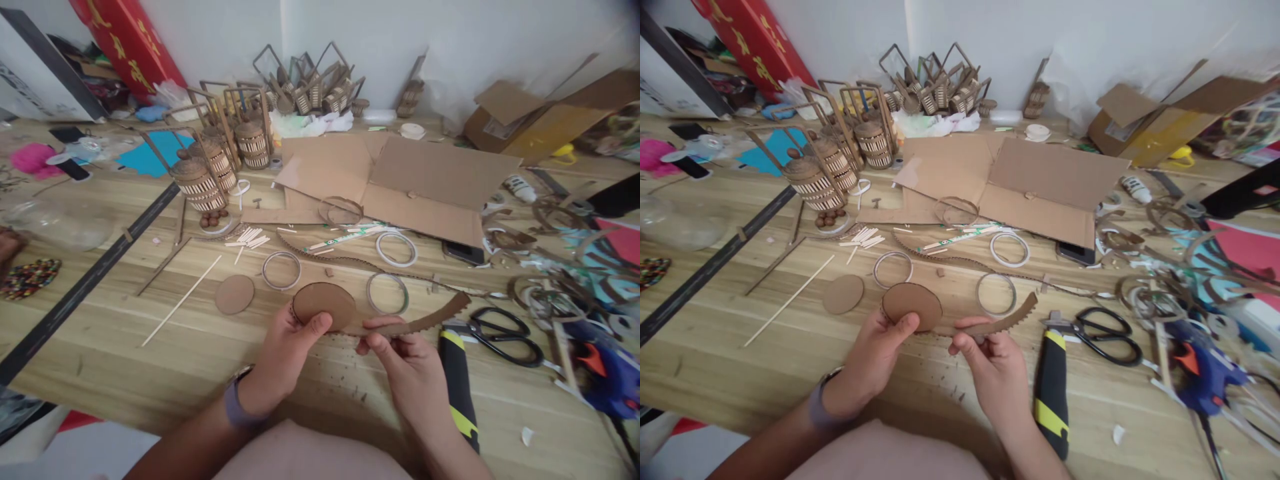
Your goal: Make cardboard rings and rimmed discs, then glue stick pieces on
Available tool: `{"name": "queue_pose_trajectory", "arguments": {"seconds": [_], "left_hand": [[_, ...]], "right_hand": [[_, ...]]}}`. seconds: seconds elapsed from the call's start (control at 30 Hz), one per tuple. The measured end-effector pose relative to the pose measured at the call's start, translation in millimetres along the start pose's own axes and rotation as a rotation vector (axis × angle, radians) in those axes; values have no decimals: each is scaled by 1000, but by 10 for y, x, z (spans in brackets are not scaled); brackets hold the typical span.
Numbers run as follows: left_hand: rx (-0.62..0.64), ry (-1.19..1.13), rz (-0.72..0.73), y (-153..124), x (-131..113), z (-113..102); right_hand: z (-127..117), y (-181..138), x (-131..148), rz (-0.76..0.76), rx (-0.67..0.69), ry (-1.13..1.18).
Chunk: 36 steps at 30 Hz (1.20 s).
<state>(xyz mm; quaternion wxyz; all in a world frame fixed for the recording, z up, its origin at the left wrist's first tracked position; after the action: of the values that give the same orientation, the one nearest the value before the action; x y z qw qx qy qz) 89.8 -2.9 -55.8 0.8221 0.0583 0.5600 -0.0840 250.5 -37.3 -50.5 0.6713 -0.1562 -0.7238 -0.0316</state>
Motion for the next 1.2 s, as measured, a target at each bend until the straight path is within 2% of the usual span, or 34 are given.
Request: {"name": "queue_pose_trajectory", "arguments": {"seconds": [0.23,0.7,0.9,1.07,1.2], "left_hand": [[82,161,-32,14,-89,0],[219,292,-22,-14,-108,-47],[243,395,-30,14,-140,-64],[229,337,-64,32,-129,-61],[185,196,-105,14,-110,-3]], "right_hand": [[-18,21,23,4,-9,20],[-30,29,16,32,42,28],[-44,24,-34,37,45,-72],[-21,-3,-76,2,37,-140],[65,-57,-90,6,111,-91]]}}
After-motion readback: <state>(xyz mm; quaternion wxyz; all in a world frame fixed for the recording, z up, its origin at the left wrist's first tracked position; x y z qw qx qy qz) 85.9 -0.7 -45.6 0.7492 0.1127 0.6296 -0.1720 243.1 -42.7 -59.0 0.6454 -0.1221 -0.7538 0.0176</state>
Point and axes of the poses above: each hand's wrist, its own y-axis towards the middle knuckle, its own z-axis out of the palm, x = y × z, the point moved 1 cm from there along y, towards the middle knuckle, and after that the axes turned 10 degrees about z, right-handed, at the moved point
